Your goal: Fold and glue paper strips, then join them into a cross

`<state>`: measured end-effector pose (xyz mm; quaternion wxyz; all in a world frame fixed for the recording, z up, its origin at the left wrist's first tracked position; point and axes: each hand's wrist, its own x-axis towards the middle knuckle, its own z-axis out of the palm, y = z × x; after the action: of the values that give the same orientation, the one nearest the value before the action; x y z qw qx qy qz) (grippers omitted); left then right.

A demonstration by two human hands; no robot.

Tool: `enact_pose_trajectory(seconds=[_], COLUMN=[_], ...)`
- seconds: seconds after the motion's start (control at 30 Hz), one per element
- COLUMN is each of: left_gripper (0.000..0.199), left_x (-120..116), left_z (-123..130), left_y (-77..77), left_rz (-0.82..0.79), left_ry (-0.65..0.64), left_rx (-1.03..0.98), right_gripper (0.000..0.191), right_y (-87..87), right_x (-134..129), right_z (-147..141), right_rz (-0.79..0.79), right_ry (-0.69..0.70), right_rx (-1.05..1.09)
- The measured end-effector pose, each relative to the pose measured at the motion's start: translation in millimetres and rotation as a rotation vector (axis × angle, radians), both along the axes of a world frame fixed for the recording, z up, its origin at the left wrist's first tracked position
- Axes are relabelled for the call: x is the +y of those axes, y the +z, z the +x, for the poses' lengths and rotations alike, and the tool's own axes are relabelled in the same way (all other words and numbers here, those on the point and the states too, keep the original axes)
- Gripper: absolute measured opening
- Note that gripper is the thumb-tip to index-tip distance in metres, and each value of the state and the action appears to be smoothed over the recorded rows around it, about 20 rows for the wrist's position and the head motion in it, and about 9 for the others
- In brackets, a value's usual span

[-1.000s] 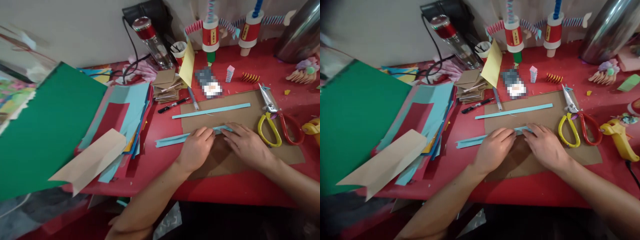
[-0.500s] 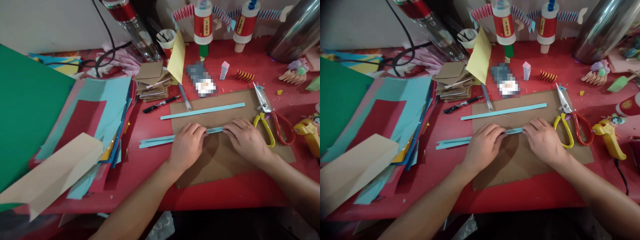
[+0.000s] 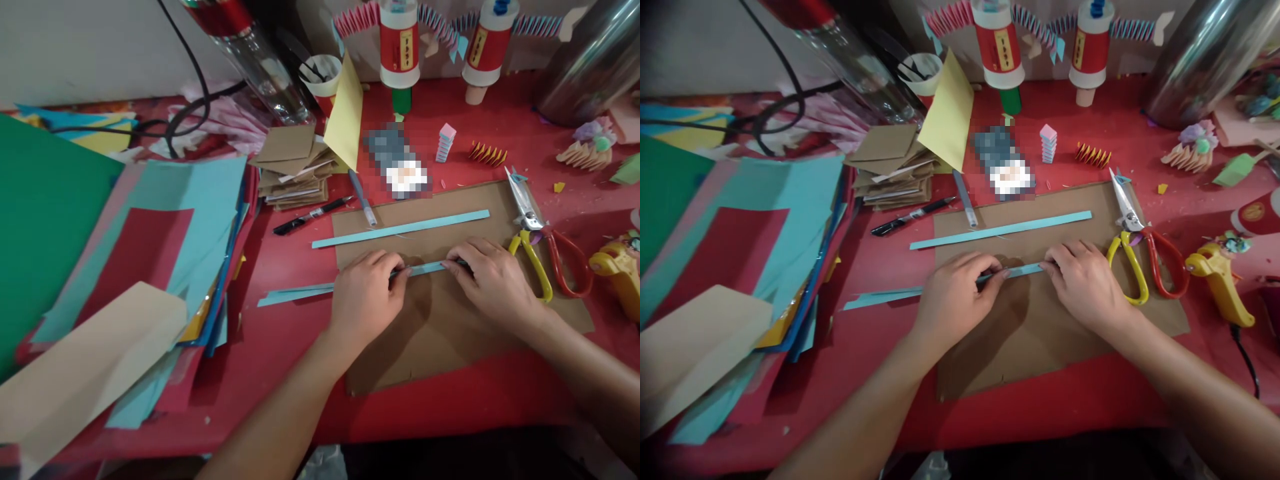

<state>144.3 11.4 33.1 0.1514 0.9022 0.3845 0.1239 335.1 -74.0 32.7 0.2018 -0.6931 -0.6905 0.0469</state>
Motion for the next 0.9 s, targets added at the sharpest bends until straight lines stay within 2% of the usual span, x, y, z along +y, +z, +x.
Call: enact_pose_trajectory(seconds=[0.3,0.57,0.77,0.9], left_gripper=[0.007,0.009,0.011,0.017], left_x=[-0.4,-8.1,-10.3,-8.8], left_z=[1.0,0.6,-1.8,-2.6], left_y=[1.0,-7.7,-13.0,-14.9], left_rz=[-0.001,0.167,0.144,0.189], left_ry=[-0.004,-0.077,-0.094,-0.126], left_rx=[0.002,-0.019,-0.134,-0.221], right_gripper=[0.011,0.012,0.014,0.019], right_y=[-3.9,-0.9,1.4,4.2], right_x=[0.6,-2.7,-4.9,-6.3], right_z=[2.1,1.6,6.7,10.9], right_rz=[-0.035,-0.031,-0.032,-0.04], right_ry=[-0.046,0.037,0.11,0.149], right_rx=[0.041,0.007,0.093,0.101])
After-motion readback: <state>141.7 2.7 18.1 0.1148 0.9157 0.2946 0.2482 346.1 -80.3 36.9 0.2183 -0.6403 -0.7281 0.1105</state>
